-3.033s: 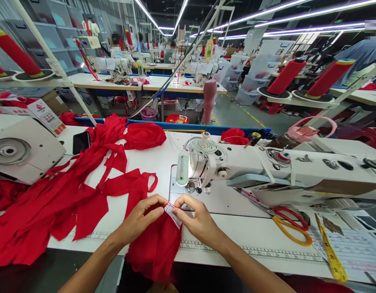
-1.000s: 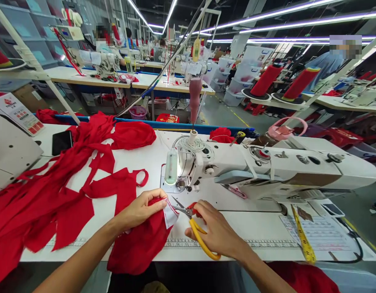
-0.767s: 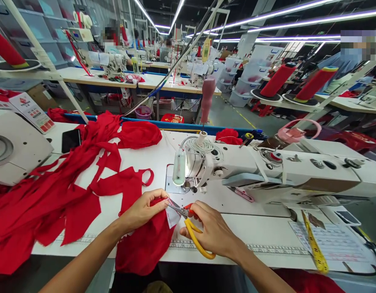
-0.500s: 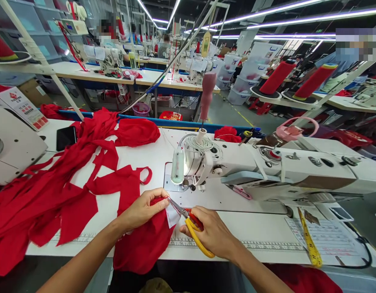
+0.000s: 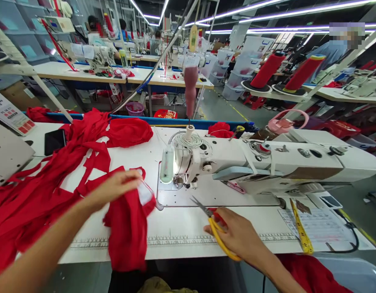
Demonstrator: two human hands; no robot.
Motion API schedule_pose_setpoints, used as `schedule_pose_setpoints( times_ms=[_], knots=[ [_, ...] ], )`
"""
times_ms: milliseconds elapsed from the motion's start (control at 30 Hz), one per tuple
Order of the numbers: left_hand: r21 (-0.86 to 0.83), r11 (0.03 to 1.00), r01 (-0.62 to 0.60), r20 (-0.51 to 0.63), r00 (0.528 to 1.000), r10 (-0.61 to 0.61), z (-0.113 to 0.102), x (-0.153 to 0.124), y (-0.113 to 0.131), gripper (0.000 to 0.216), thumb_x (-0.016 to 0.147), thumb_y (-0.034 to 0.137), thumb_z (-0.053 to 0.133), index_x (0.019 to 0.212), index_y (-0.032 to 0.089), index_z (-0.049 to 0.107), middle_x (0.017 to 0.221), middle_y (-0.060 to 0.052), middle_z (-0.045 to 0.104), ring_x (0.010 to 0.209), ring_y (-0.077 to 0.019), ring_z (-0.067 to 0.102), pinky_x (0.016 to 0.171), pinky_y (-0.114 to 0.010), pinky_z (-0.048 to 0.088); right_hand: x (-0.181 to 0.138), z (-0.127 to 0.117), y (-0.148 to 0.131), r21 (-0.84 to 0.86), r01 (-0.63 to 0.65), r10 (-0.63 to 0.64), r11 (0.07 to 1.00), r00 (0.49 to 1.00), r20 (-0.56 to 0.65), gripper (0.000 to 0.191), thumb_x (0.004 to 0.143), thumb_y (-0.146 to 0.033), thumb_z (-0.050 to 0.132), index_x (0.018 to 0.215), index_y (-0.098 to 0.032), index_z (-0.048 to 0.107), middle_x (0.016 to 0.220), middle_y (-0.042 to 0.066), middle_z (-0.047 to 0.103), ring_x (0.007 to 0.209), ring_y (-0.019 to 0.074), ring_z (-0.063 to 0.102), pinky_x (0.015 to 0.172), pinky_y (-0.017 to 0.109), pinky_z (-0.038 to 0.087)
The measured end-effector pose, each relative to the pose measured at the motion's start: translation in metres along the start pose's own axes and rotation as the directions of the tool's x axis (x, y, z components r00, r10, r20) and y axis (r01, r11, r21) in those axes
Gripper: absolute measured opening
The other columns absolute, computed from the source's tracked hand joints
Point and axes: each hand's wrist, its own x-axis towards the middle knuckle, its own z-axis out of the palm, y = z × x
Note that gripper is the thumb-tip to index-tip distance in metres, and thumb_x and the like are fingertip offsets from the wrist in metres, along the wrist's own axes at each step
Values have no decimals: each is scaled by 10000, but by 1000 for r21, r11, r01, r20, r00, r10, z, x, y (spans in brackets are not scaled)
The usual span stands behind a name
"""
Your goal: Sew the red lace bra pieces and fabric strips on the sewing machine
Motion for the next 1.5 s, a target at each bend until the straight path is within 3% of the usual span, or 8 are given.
schedule_pose_setpoints(
  times_ms=[100, 200, 367, 533, 667, 800, 1267, 1500],
  knots=[
    [293, 955, 49, -390, 918, 73, -72, 11, 28, 377, 886, 492, 541, 994, 144, 640, 945, 47, 607, 932, -161, 551, 938, -326, 406, -1, -12, 38, -161, -111, 101, 981, 992, -71, 304, 849, -537, 614, 871, -235, 599, 915, 69, 717, 844, 260, 682, 667, 327, 452],
    [655, 747, 112, -623, 640, 450, -94, 19, 52, 453, 983, 498, 441, 1123, 125, 657, 1018, 29, 585, 1086, -195, 539, 944, -379, 374, 2, -21, 65, -244, -158, 136, 957, 985, -104, 242, 860, -444, 585, 945, -224, 643, 1002, 90, 725, 933, 271, 694, 704, 330, 479],
    [921, 361, -146, -263, 453, 852, 11, 29, 19, 224, 961, 109, 518, 918, 221, 708, 855, -14, 677, 732, -129, 575, 523, -264, 298, 0, -27, 78, -338, -229, 185, 913, 970, -156, 252, 894, -388, 577, 1021, -196, 679, 914, 96, 729, 855, 275, 702, 666, 327, 493],
    [908, 245, -339, -24, 543, 839, 116, 20, -16, 191, 948, 43, 517, 929, 147, 675, 748, -11, 667, 604, -121, 534, 515, -269, 354, -3, -15, 53, -429, -105, -105, 897, 892, -440, 234, 973, -287, 499, 1026, -170, 695, 937, 124, 728, 891, 264, 683, 655, 309, 493],
    [874, 286, -394, 36, 638, 769, 125, 7, -14, 136, 940, 81, 535, 965, 125, 661, 851, -52, 690, 685, -158, 565, 552, -281, 409, 24, 7, 2, -215, 430, -480, 877, 777, -407, 266, 1015, -179, 417, 1136, -178, 654, 998, 80, 703, 924, 185, 647, 791, 278, 517],
    [793, 359, -492, 93, 681, 727, 112, 12, -15, 191, 918, 47, 480, 978, 122, 645, 953, -98, 692, 790, -199, 592, 622, -307, 469, 58, 29, -40, -125, 620, -628, 775, 730, -270, 263, 1014, -160, 431, 1176, -204, 634, 956, 42, 649, 839, 164, 595, 729, 279, 476],
    [614, 606, -505, 108, 815, 570, 101, 31, -36, 240, 976, 138, 408, 1110, 155, 606, 1109, -111, 676, 1142, -261, 574, 1075, -504, 428, 71, 57, -46, -390, 540, -659, 746, 684, -314, 251, 950, -117, 526, 1144, -192, 668, 841, 31, 647, 687, 152, 486, 771, 337, 330],
    [443, 740, -506, 80, 844, 530, 101, 59, -42, 208, 980, 190, 450, 1059, 193, 643, 1019, -66, 681, 1043, -239, 623, 1026, -455, 481, 84, 61, -36, -465, 450, -629, 762, 684, -369, 246, 980, -222, 559, 1181, -187, 698, 635, 30, 607, 773, 211, 564, 811, 369, 360]
  ],
)
